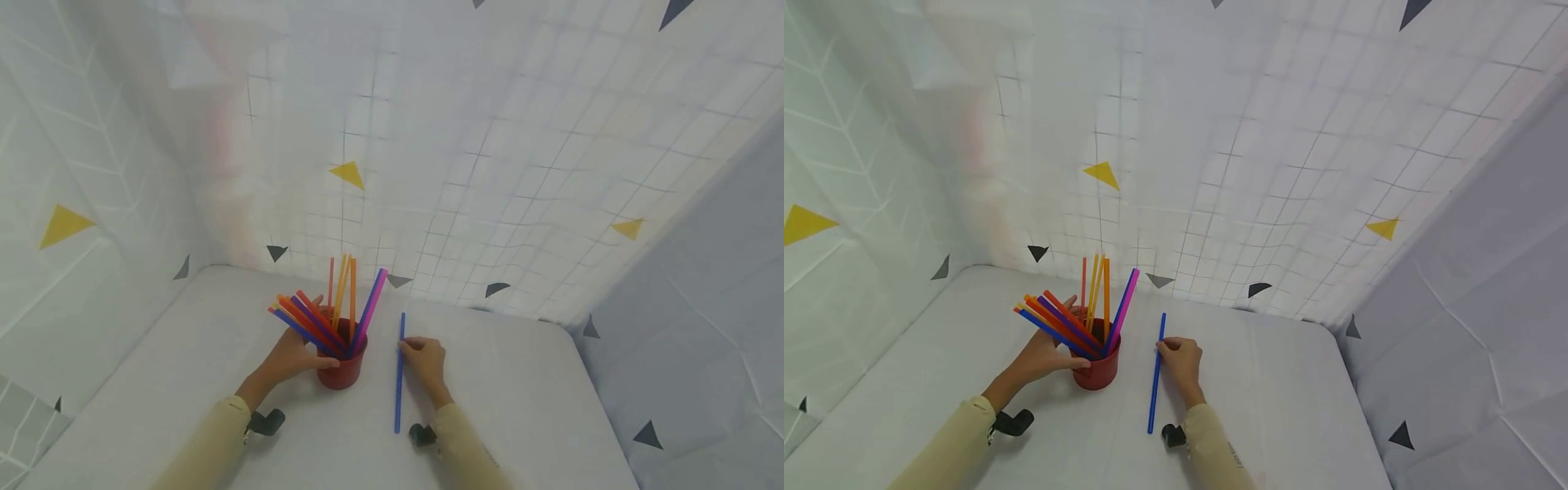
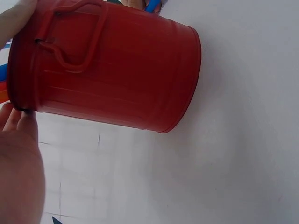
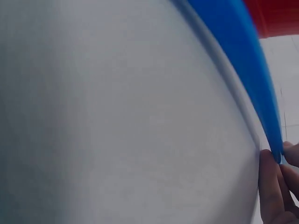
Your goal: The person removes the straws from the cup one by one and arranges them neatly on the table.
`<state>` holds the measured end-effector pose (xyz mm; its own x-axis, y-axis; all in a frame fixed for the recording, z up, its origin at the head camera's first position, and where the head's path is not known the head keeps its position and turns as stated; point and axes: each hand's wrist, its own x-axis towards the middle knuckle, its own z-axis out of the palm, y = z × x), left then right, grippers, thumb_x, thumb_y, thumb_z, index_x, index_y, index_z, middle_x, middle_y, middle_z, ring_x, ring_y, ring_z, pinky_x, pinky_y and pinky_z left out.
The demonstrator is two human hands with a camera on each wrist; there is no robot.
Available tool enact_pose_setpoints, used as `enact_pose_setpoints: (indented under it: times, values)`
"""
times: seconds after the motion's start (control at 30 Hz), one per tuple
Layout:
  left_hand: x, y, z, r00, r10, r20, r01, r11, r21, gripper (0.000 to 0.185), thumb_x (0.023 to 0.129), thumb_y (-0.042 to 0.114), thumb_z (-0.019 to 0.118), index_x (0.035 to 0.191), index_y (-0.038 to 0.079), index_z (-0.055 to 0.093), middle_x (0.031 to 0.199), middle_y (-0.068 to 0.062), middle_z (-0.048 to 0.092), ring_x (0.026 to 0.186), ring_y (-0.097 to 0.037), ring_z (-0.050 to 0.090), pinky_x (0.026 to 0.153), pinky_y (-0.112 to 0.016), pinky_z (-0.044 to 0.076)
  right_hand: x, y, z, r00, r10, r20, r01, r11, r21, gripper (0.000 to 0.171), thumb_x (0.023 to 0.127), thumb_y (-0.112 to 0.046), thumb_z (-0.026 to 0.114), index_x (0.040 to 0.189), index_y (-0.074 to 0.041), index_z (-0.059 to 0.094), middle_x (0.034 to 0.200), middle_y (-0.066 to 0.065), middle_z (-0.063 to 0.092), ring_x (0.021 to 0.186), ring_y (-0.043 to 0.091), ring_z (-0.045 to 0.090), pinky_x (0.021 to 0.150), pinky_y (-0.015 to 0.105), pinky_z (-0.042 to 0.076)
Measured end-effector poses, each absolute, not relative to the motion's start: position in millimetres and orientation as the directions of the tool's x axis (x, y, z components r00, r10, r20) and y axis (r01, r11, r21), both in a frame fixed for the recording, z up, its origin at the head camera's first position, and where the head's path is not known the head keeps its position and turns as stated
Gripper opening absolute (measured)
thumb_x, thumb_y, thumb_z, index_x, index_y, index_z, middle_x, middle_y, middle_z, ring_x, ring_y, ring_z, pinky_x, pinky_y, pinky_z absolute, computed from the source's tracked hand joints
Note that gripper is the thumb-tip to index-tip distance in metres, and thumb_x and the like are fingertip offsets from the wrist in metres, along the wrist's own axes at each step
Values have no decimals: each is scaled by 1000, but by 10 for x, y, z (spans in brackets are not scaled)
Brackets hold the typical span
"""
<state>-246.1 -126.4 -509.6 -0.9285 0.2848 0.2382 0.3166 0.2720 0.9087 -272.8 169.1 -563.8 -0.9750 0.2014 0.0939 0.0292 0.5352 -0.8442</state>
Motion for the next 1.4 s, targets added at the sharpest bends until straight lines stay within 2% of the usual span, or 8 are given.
enact_pose_setpoints:
  times: [0.13,0.63,0.93,1.1,1.27,1.4]
  values:
    - [-2454,-1262,-5082,-928,285,240,320,283,904,115,69,27,90,157,26,16,150,-4,42,139,-30,37,102,-62,36,-2736,1661,-5674,-969,213,125,15,556,-831,23,84,-22,77,100,-6,75,90,6,73,82,18,68,73,32,57]
    - [-2461,-1275,-5063,-924,282,257,342,313,886,115,69,29,90,156,31,16,149,-3,44,140,-30,36,104,-64,33,-2741,1569,-5647,-964,206,166,5,639,-769,24,85,-21,76,101,-4,74,92,8,72,86,20,67,78,35,57]
    - [-2463,-1272,-5042,-920,288,267,354,314,881,115,69,28,90,156,30,15,150,-2,44,140,-30,36,103,-64,33,-2748,1566,-5637,-963,197,182,-5,667,-745,23,85,-22,76,100,-4,74,91,8,72,86,20,67,79,37,57]
    - [-2470,-1266,-5053,-921,287,264,351,317,881,115,69,30,90,157,26,16,150,-3,44,140,-30,36,103,-64,33,-2745,1578,-5635,-963,189,194,-15,679,-734,24,86,-22,76,100,-3,75,93,9,73,89,23,68,82,38,56]
    - [-2471,-1277,-5099,-922,287,259,346,314,884,115,69,31,90,155,35,15,151,0,42,140,-28,36,104,-64,32,-2731,1588,-5625,-968,173,182,-18,676,-737,26,86,-23,75,101,-2,75,93,10,73,88,24,69,80,38,57]
    - [-2461,-1278,-5121,-923,290,254,343,315,885,114,69,31,90,154,41,14,151,1,41,141,-28,35,104,-64,32,-2760,1605,-5580,-970,168,178,-28,647,-762,22,87,-24,75,97,-5,76,86,6,73,74,16,68,69,30,58]
